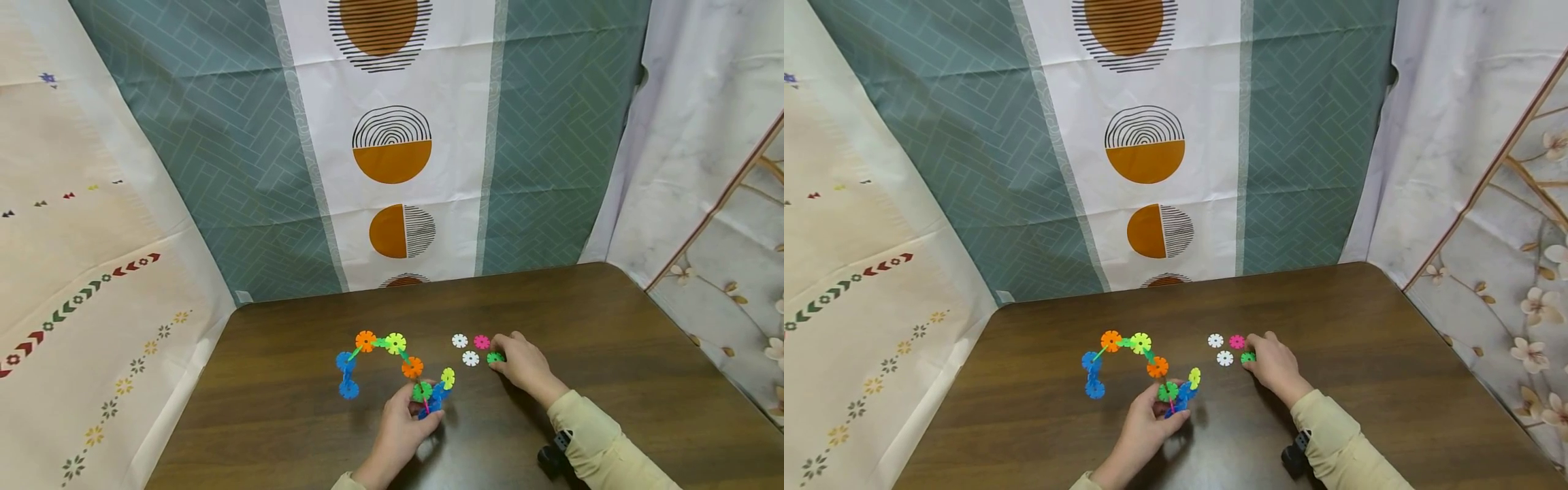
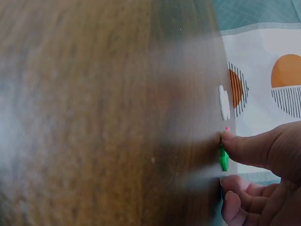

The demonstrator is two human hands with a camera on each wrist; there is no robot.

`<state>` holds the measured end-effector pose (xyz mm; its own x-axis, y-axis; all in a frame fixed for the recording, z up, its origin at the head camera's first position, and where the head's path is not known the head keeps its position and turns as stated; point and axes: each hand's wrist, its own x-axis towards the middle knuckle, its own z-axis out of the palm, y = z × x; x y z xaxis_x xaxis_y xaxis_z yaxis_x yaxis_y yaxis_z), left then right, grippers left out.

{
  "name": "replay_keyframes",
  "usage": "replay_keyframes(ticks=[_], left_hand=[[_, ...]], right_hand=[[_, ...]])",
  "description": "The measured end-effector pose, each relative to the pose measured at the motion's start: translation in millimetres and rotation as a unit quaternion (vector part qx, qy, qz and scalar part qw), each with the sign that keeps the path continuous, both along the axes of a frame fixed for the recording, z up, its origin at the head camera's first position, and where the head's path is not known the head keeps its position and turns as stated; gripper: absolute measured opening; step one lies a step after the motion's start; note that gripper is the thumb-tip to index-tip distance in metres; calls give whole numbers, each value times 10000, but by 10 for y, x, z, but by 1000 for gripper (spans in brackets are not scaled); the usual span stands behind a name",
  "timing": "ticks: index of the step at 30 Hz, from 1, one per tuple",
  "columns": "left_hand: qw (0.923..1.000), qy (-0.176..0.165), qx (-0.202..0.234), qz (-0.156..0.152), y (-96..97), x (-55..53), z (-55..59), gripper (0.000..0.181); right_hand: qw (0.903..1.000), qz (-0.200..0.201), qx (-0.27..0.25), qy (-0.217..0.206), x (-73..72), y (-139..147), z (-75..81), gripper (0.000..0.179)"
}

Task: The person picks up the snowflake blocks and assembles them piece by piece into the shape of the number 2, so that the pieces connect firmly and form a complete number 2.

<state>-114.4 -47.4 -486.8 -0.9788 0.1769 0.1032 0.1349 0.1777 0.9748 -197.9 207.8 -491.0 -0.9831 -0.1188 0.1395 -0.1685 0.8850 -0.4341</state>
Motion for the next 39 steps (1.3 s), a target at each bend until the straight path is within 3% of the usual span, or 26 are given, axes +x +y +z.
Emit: replay_keyframes(ticks=[9, 14, 16, 20, 23, 25, 28, 34, 39], left_hand=[[9996, 83, -275, 68, 20, 23, 20, 33], [9992, 27, -400, 38, 29, 29, 11, 33], [9990, 43, -448, 0, 34, 29, 3, 34], [9990, 93, -439, -86, 41, 35, 4, 36], [9992, 70, -377, -131, 47, 40, 17, 36], [9994, 34, -322, -120, 52, 46, 24, 35], [9996, -21, -276, -59, 64, 49, 27, 33], [9997, -185, -124, 104, 84, 38, -3, 27], [9998, -92, -65, 190, 85, 23, -23, 16]], right_hand=[[9995, 145, -164, -246, 46, -13, 36, 32], [9942, 396, -951, -313, 109, -84, 98, 18], [9862, 613, -1485, -402, 141, -126, 135, 12], [9532, 1194, -2707, -617, 238, -216, 252, 6], [9292, 1565, -3263, -752, 319, -283, 352, 8], [9211, 1757, -3387, -775, 354, -323, 393, 9], [9180, 1922, -3390, -739, 380, -371, 417, 10], [9213, 2070, -3216, -695, 422, -420, 419, 9], [9196, 2115, -3254, -607, 448, -444, 434, 9]])
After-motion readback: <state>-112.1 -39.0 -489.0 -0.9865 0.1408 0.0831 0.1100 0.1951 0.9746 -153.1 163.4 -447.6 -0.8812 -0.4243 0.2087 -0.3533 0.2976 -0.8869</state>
